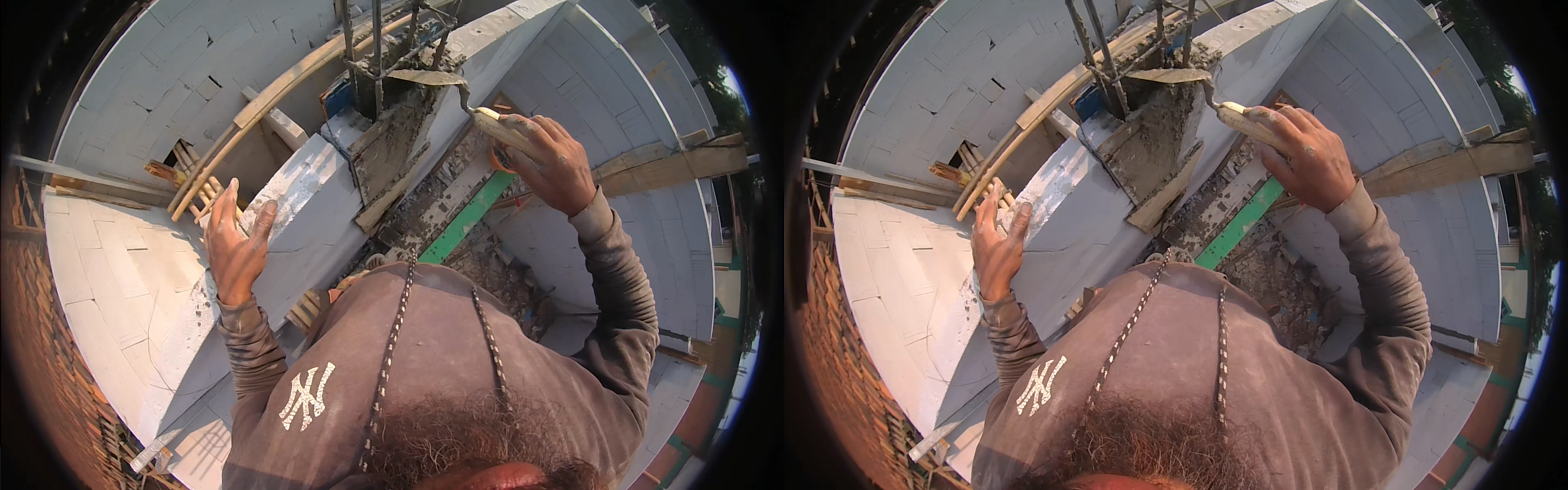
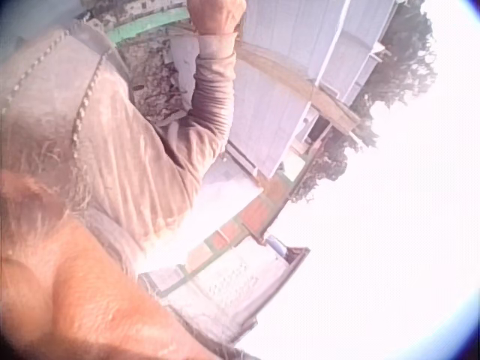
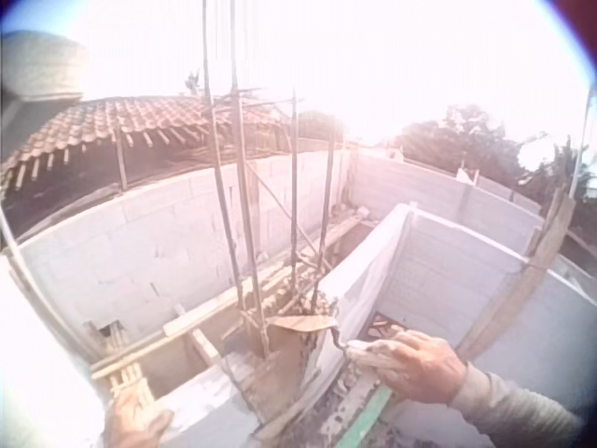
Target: The person applies mortar to the top of a white block wall by scooping the mixture from a bucket with a trowel and spreading it across the masonry surface and around exposed rebar.
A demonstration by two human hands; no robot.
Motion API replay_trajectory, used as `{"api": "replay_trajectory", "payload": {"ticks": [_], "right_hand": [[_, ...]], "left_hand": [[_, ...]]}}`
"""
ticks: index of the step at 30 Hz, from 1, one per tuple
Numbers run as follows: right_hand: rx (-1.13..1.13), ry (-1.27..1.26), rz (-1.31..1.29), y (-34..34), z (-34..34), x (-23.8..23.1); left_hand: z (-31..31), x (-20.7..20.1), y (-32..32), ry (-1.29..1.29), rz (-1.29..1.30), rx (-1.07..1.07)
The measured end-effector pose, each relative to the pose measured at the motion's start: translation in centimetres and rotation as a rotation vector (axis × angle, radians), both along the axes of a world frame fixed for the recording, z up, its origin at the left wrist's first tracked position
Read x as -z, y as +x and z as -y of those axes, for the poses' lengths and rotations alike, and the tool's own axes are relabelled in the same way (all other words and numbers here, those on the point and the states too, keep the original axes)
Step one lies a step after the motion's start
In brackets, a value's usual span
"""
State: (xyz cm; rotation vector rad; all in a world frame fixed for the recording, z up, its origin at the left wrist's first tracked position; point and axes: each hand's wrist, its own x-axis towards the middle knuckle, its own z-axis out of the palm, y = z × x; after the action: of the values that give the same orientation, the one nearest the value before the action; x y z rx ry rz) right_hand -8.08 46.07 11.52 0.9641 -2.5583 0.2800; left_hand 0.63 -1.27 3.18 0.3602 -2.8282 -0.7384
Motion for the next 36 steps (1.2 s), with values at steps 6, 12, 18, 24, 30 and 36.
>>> {"api": "replay_trajectory", "payload": {"ticks": [6, 12, 18, 24, 30, 36], "right_hand": [[0.110, -0.207, -0.047, 4.0, 1.3, 6.5], [0.469, -0.910, 0.719, 9.7, 5.3, 15.0], [0.473, -1.126, 0.887, 9.9, 8.0, 16.8], [0.332, -1.555, 1.001, 7.4, 10.8, 16.8], [0.307, -1.646, 1.092, 5.0, 15.6, 14.6], [0.315, -1.596, 1.078, 4.1, 20.3, 10.5]], "left_hand": [[-0.8, -0.4, -0.3, -0.126, 0.145, 0.050], [-1.9, -1.3, -1.1, -0.040, 0.214, 0.114], [0.0, -0.4, -1.4, 0.039, 0.245, 0.096], [-0.4, -0.8, -2.0, -0.124, 0.232, 0.057], [-1.4, -2.4, -1.0, -0.019, 0.272, 0.010], [-0.9, -2.1, -1.0, -0.018, 0.230, 0.024]]}}
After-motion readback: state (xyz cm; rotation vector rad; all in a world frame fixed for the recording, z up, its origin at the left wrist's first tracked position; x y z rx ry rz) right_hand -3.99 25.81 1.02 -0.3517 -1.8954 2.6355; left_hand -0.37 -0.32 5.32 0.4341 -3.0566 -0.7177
